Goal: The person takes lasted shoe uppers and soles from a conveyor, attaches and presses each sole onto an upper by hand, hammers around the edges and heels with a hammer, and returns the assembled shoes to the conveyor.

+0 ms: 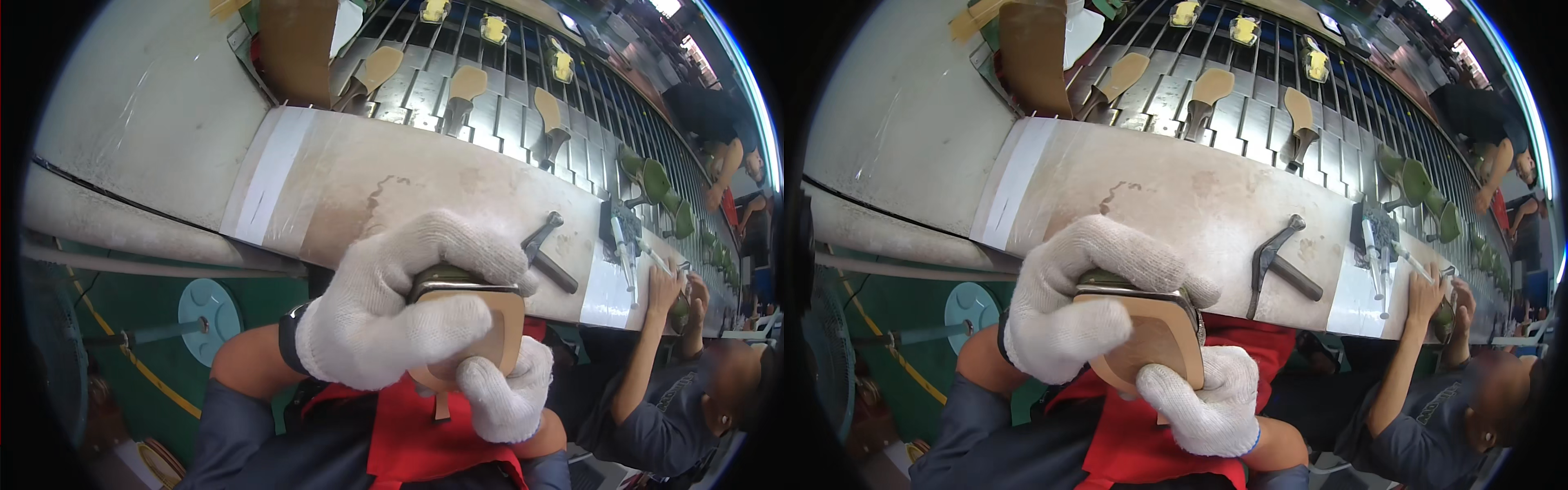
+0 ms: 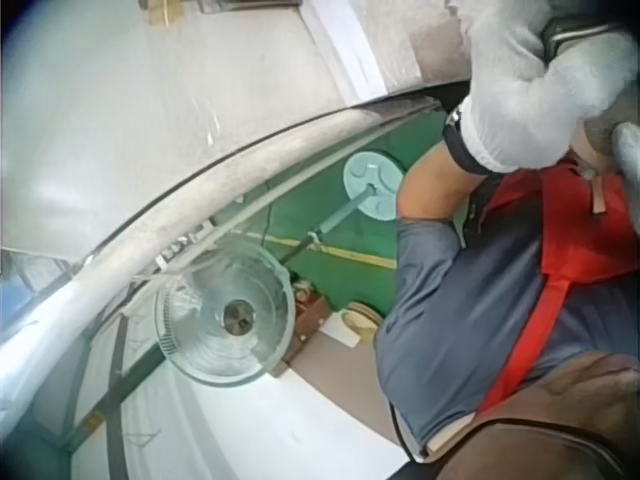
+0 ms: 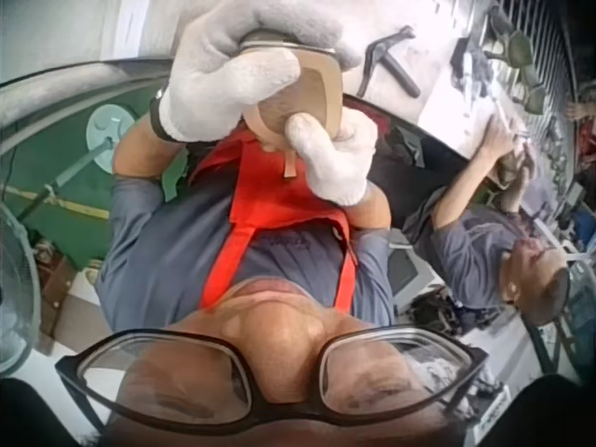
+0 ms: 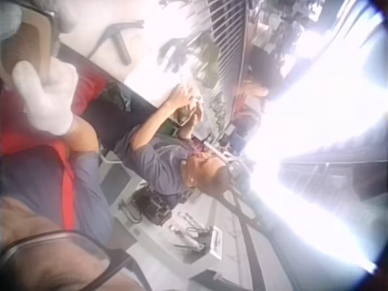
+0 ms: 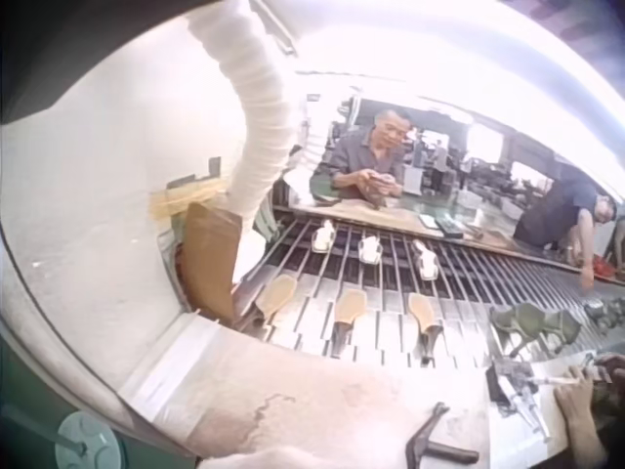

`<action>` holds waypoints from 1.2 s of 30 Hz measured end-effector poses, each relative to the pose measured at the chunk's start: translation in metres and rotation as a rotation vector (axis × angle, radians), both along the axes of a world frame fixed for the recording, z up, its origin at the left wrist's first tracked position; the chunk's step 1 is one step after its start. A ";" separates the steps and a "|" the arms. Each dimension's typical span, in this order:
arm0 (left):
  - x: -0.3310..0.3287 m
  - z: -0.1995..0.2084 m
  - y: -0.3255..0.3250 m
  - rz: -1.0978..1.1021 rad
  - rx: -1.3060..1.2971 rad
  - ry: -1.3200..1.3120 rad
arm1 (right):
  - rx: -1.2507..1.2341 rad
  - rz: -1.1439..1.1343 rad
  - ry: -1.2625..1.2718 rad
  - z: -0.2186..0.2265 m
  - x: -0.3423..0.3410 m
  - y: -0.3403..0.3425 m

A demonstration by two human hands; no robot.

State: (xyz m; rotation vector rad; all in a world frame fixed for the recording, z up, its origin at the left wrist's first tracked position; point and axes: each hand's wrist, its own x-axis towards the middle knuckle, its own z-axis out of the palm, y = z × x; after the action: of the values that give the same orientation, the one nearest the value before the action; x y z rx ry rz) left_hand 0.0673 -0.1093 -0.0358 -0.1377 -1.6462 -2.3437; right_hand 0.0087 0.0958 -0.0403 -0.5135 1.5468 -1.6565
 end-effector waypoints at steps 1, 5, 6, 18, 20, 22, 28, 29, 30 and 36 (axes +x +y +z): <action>0.002 0.006 -0.002 -0.019 0.052 -0.073 | 0.006 0.008 0.000 0.000 0.002 0.000; 0.002 0.019 -0.006 -0.029 0.065 -0.174 | 0.066 0.065 0.037 0.003 -0.001 -0.001; 0.000 0.017 -0.007 -0.028 0.064 -0.172 | 0.002 0.030 -0.005 0.001 -0.002 0.000; -0.025 -0.005 -0.011 -0.095 0.045 0.046 | -0.121 -0.072 -0.148 0.011 -0.018 -0.007; -0.041 -0.009 -0.017 -0.075 0.008 0.043 | -0.109 -0.088 -0.121 0.017 -0.029 -0.014; -0.060 -0.012 -0.022 -0.105 0.132 0.031 | -0.020 -0.081 -0.110 0.026 -0.047 -0.021; -0.082 -0.024 -0.022 -0.044 0.155 0.137 | -0.045 -0.140 -0.063 0.021 -0.071 -0.026; -0.082 -0.025 -0.022 -0.039 0.194 0.159 | -0.041 -0.142 -0.062 0.021 -0.070 -0.027; -0.081 -0.024 -0.023 -0.041 0.197 0.160 | -0.047 -0.162 -0.050 0.023 -0.068 -0.029; -0.058 -0.021 -0.029 -0.078 -0.044 0.147 | -0.022 -0.112 -0.053 0.027 -0.063 -0.026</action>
State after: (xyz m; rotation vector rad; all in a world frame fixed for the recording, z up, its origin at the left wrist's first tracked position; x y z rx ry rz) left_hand 0.0095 -0.1383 -0.0570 -0.3801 -1.6490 -2.2931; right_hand -0.0547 0.0699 -0.0129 -0.3970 1.5446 -1.7590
